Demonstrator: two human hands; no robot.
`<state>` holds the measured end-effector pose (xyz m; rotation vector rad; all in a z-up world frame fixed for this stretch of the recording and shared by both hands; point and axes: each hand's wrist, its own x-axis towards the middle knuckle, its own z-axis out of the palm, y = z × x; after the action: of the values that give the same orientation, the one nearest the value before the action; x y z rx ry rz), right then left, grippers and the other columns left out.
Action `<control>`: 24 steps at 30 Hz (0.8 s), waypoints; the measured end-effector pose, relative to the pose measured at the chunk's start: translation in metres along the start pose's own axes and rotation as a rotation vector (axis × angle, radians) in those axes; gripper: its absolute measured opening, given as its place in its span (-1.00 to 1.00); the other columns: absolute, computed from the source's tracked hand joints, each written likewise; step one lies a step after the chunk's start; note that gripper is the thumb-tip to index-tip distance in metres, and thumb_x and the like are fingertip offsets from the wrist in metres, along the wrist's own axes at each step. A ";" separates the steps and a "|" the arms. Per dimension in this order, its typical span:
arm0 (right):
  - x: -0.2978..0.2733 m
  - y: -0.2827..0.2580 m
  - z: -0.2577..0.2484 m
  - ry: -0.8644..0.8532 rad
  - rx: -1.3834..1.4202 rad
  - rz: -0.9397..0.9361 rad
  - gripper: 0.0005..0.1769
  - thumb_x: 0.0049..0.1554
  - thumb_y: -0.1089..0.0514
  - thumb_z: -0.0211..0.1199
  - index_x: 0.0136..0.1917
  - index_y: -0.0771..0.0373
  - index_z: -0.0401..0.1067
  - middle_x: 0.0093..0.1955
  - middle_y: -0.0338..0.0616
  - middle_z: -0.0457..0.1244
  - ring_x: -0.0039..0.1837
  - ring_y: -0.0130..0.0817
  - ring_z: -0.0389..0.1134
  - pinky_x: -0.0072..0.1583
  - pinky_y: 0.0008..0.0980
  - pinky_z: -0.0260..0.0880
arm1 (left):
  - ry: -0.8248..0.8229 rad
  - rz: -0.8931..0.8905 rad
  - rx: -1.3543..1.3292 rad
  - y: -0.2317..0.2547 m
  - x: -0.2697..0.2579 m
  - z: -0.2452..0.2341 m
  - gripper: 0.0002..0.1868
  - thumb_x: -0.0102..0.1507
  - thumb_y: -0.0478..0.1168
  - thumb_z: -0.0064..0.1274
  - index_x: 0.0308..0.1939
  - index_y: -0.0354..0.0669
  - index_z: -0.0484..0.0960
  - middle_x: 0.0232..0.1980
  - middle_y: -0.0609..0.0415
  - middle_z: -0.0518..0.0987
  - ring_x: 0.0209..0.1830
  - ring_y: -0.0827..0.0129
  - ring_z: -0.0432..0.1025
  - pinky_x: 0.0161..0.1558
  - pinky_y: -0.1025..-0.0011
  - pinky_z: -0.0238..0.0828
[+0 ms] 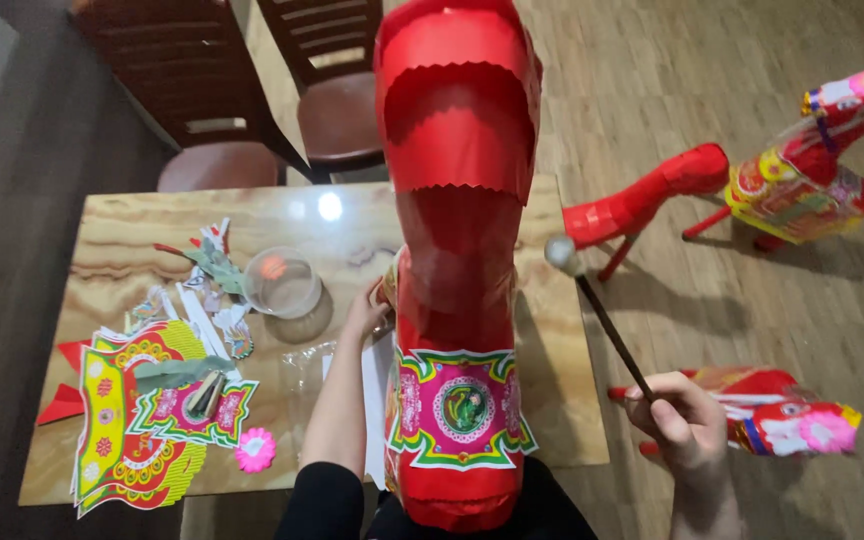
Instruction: Assembling a traditional paper horse by gluing decorative paper elements onto a red frame.
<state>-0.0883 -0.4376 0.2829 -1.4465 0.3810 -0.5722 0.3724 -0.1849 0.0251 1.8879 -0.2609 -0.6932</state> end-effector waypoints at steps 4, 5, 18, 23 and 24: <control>0.017 -0.016 0.007 0.016 -0.050 0.005 -0.72 0.16 0.14 0.19 0.03 0.41 0.44 -0.30 -0.15 0.27 -0.30 -0.50 0.21 -0.24 -0.48 0.23 | 0.152 0.123 0.211 -0.028 0.009 -0.029 -0.20 0.15 -0.33 0.21 0.48 -0.06 0.33 0.24 -0.12 0.51 0.00 0.15 0.51 -0.03 0.25 0.44; 0.025 -0.027 0.005 0.016 -0.048 0.004 -0.72 0.16 0.14 0.19 0.03 0.41 0.44 -0.30 -0.15 0.27 -0.30 -0.50 0.21 -0.24 -0.48 0.23 | 0.153 0.124 0.213 -0.025 0.008 -0.038 -0.20 0.15 -0.33 0.21 0.48 -0.06 0.33 0.24 -0.12 0.51 0.00 0.15 0.51 -0.03 0.25 0.44; 0.122 -0.265 0.051 0.073 -0.788 -0.458 -0.70 0.28 0.23 0.13 0.25 0.31 0.48 -0.32 -0.41 0.17 -0.25 -0.71 0.12 -0.18 -0.60 0.13 | 0.087 0.760 -0.133 0.260 -0.170 0.006 0.06 0.24 -0.07 0.26 0.63 -0.27 -0.09 0.57 -0.27 0.21 0.57 0.03 0.15 0.51 0.13 0.07; 0.149 -0.299 0.071 0.015 -1.010 -0.557 -0.72 0.31 0.25 0.15 0.26 0.28 0.50 -0.37 -0.32 0.16 -0.31 -0.65 0.09 -0.24 -0.55 0.11 | 0.184 0.757 -0.012 0.296 -0.203 0.028 0.32 0.04 0.02 0.42 0.61 -0.34 -0.16 0.56 -0.32 0.19 0.57 -0.07 0.14 0.52 0.11 0.08; 0.153 -0.301 0.071 0.011 -0.990 -0.553 -0.73 0.30 0.25 0.14 0.25 0.27 0.50 -0.32 -0.36 0.21 -0.27 -0.69 0.15 -0.21 -0.58 0.17 | 0.228 0.770 0.045 0.295 -0.202 0.030 0.35 0.01 0.04 0.46 0.60 -0.36 -0.15 0.53 -0.34 0.20 0.54 -0.12 0.14 0.50 0.08 0.07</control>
<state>0.0353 -0.4762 0.6032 -2.5419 0.2722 -0.8924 0.2315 -0.2345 0.3514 1.7000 -0.8014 0.0489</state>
